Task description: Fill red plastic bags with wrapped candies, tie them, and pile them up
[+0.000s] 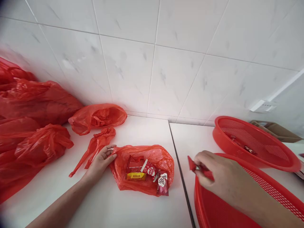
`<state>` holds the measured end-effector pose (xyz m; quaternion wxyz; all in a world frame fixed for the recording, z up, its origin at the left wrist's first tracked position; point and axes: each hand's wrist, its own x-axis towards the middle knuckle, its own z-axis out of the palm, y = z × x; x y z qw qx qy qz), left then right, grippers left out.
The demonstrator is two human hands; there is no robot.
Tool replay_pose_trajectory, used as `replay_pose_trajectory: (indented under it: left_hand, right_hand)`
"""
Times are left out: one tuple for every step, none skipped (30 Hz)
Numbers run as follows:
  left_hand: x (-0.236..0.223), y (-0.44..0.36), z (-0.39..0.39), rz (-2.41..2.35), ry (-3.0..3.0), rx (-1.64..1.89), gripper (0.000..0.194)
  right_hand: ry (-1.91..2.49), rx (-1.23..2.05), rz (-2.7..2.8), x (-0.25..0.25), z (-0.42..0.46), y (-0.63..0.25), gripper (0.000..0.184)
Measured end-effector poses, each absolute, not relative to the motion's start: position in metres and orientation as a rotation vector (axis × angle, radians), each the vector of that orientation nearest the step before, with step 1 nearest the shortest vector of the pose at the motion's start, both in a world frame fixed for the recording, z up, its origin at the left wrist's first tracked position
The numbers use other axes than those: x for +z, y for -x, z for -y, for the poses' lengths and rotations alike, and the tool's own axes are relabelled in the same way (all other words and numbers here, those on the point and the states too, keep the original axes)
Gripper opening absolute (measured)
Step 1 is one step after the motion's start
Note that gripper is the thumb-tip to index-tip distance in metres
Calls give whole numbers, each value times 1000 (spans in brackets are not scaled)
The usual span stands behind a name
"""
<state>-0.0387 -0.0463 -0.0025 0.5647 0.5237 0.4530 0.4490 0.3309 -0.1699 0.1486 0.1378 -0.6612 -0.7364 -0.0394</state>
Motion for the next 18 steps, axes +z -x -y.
replay_pose_trajectory:
  left_hand:
    - [-3, 39, 47, -1059, -1231, 1051, 47]
    - [-4, 40, 47, -1053, -1233, 1046, 47]
    - [-4, 41, 47, -1048, -1238, 1041, 46]
    - [-5, 42, 47, -1044, -1245, 1037, 45]
    - [-6, 43, 47, -1041, -1253, 1035, 44]
    - [-8, 44, 47, -1035, -1263, 1034, 43]
    - [-9, 44, 47, -1029, -1273, 1035, 42]
    - [-11, 45, 47, -1020, -1286, 1037, 41]
    - [-13, 45, 47, -1008, -1300, 1037, 40]
    - [-14, 46, 46, -996, -1316, 1037, 39]
    - [-14, 46, 46, -984, -1331, 1036, 38]
    - [-14, 46, 45, -971, -1344, 1033, 37]
    - [-14, 47, 44, -959, -1355, 1029, 36]
    - [-14, 47, 43, -949, -1361, 1027, 36]
    - [-13, 48, 43, -934, -1362, 1024, 36]
    - [-12, 48, 42, -916, -1359, 1024, 36]
    - [-12, 49, 40, -897, -1356, 1024, 37]
    - [-13, 49, 39, -883, -1352, 1026, 38]
  right_hand:
    - [1862, -45, 2267, 154, 163, -312, 10]
    - [1812, -5, 2385, 156, 154, -294, 10]
    - [1753, 29, 2497, 155, 145, -277, 11]
    - [1709, 40, 2576, 152, 135, -262, 11]
    - [1673, 48, 2640, 147, 124, -248, 10]
    - [1650, 49, 2690, 142, 115, -236, 9]
    - [1644, 40, 2728, 138, 106, -227, 8]
    - [1650, 13, 2752, 135, 99, -219, 9]
    - [1664, -23, 2763, 133, 94, -213, 10]
    - [1688, -58, 2758, 133, 92, -208, 11]
    - [1724, -83, 2731, 135, 94, -204, 11]
    - [1784, -95, 2680, 136, 98, -201, 11]
    - [1866, -86, 2604, 137, 106, -199, 12]
    - [1961, -54, 2510, 137, 116, -198, 12]
    - [2060, 1, 2400, 134, 128, -196, 12]
    - [2149, 69, 2276, 129, 141, -195, 12]
    - [2211, 145, 2154, 122, 155, -194, 13]
    - [2246, 213, 2031, 112, 169, -193, 17]
